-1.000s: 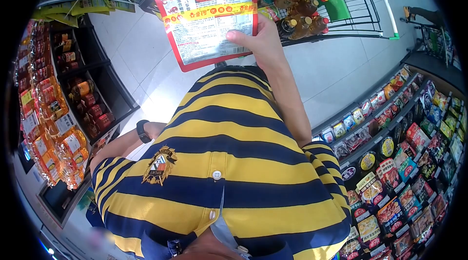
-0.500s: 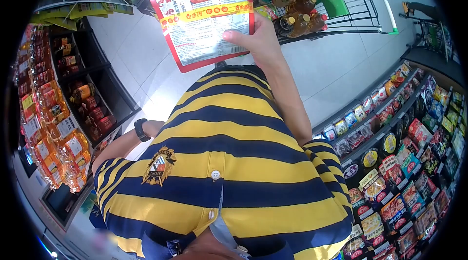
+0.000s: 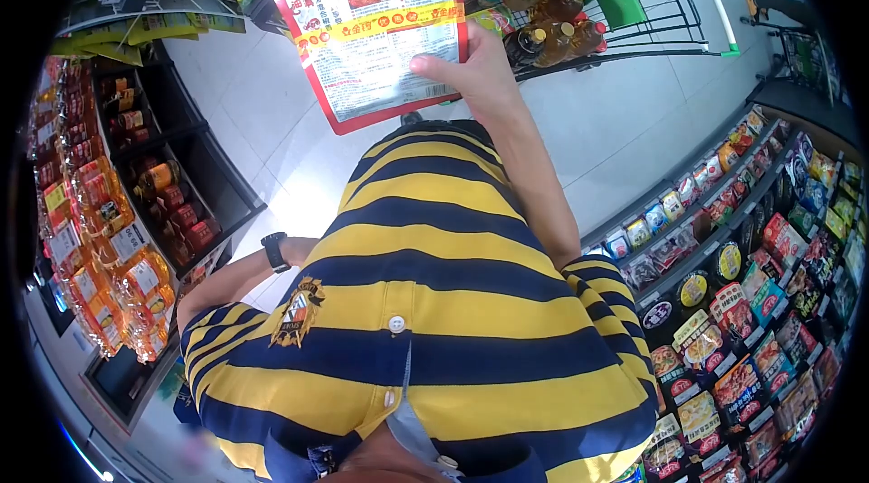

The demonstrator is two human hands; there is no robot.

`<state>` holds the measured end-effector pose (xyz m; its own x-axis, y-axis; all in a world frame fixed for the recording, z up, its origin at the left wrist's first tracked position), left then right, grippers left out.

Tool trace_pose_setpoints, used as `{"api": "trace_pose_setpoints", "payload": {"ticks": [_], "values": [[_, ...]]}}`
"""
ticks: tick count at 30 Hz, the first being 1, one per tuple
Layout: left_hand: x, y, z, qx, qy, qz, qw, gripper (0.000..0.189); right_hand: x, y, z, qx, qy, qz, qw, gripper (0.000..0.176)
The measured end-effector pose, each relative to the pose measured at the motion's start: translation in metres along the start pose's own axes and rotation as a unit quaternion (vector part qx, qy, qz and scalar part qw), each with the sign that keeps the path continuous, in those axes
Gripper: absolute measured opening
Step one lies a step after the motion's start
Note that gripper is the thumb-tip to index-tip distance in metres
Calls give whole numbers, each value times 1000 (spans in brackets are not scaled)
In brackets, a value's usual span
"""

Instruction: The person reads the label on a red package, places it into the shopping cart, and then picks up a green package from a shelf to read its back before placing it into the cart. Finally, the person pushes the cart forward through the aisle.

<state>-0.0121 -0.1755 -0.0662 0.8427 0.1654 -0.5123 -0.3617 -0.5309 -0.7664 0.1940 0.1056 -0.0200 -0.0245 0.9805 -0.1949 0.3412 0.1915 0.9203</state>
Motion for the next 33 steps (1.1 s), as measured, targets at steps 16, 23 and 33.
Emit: {"api": "trace_pose_setpoints", "payload": {"ticks": [16,23,33], "values": [[3,-200,203,-182,-592,-328,714,50,2,-10,-6,-7,-18,-32,999,49],[32,-217,204,-116,-625,-312,706,37,-1,-15,4,-30,-36,-70,996,49],[28,-206,205,-137,-624,-302,708,37,-1,-21,-3,-49,-19,-70,996,48]]}}
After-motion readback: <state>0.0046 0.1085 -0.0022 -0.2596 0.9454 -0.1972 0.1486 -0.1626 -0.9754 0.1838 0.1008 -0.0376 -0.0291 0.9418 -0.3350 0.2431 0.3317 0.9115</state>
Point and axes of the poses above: each hand's wrist, its own x-axis towards the middle knuckle, its own z-axis out of the back of the hand, y = z × x, the point moved 10 cm from there along x, towards the middle knuckle, and after that the axes turned 14 degrees about -y, right-handed, at the moved point
